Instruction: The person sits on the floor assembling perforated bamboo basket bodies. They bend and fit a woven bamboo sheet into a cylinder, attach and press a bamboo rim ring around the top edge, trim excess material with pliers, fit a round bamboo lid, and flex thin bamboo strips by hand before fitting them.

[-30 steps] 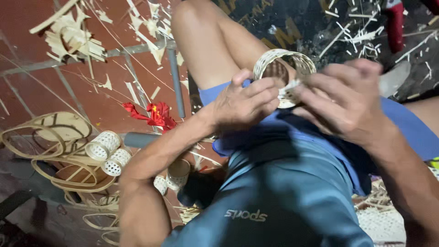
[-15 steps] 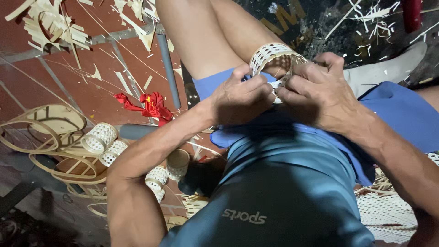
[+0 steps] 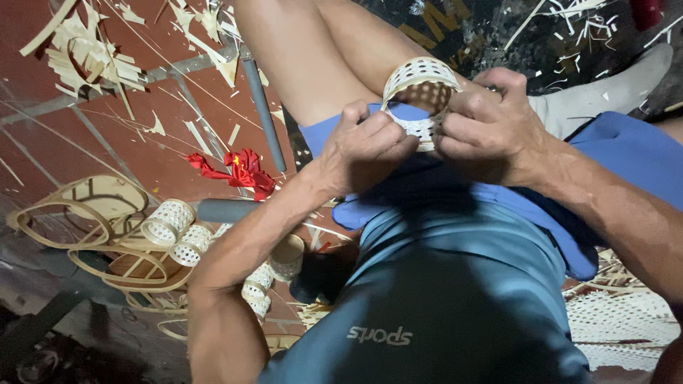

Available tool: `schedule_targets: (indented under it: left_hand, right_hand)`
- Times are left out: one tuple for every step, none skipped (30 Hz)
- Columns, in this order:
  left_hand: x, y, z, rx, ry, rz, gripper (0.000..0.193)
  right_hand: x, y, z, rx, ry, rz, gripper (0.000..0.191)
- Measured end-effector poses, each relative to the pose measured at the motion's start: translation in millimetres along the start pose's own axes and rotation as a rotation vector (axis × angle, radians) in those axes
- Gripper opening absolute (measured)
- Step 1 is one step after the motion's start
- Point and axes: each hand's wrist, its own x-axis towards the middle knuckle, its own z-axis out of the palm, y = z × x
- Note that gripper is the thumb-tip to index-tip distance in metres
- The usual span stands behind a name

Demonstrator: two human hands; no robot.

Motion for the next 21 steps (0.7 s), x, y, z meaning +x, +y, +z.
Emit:
schedule_targets:
  left_hand:
    - [-2,0,0,0.000,-0.005,-0.019,0.015]
    - [-2,0,2,0.004,0.004,-0.025,0.014]
    - [-3,1,3,0.006,0.014,-0.036,0.012]
    - [-3,3,5,0.007,0.022,-0.049,0.012]
    - [-3,5,7,-0.001,0.005,-0.063,0.011]
    - [-3,6,8,-0.009,-0.010,-0.076,0.010]
    - [-3,8,9,-0.019,-0.024,-0.093,0.010]
    - [-2,10,10,-0.037,0.012,-0.105,0.010]
    - [-2,12,9,-0.056,0.049,-0.116,0.010]
    - [-2,13,8,-0.072,0.088,-0.127,0.011]
    - [-1,14,6,-0.075,0.070,-0.138,0.009]
    - [-1,15,4,-0.075,0.055,-0.150,0.008]
    - [-1,15,2,-0.073,0.040,-0.165,0.007]
    - [0,15,0,-0.113,0.074,-0.174,0.008]
    - [0,15,-2,-0.154,0.106,-0.181,0.009]
    - [1,16,-2,-0.200,0.135,-0.188,0.011]
    - [2,18,-2,-0.185,0.147,-0.200,0.014]
    - [3,19,-1,-0.166,0.161,-0.210,0.017]
    - [5,20,1,-0.143,0.176,-0.219,0.020]
    - [6,20,4,-0.127,0.209,-0.217,0.022]
    - [6,20,6,-0.113,0.239,-0.218,0.023]
  right_hand:
    - [0,1,2,-0.013,0.039,-0.004,0.021]
    - [1,2,5,-0.026,0.077,-0.007,0.021]
    - [1,2,6,-0.036,0.112,-0.011,0.021]
    - [0,3,8,-0.031,0.115,-0.013,0.021]
    - [0,3,9,-0.029,0.119,-0.017,0.020]
    - [-1,4,9,-0.028,0.122,-0.022,0.020]
    - [-1,4,9,-0.019,0.119,-0.020,0.018]
    - [-1,5,9,-0.009,0.116,-0.018,0.017]
    - [-1,6,8,0.001,0.113,-0.017,0.016]
    - [0,6,6,0.002,0.079,-0.002,0.016]
    - [0,7,4,0.000,0.042,0.010,0.017]
    - [1,8,2,-0.003,0.005,0.017,0.018]
    - [3,8,0,-0.026,0.023,0.005,0.018]
    - [4,8,-2,-0.048,0.042,-0.005,0.018]
    - [7,8,-3,-0.068,0.062,-0.013,0.018]
    - [9,9,-4,-0.068,0.068,-0.026,0.019]
    - [11,9,-6,-0.068,0.072,-0.035,0.020]
    - [13,10,-7,-0.071,0.079,-0.046,0.021]
    - [15,10,-7,-0.071,0.082,-0.048,0.022]
    - [17,11,-8,-0.071,0.084,-0.048,0.023]
    - [18,11,-8,-0.068,0.086,-0.048,0.024]
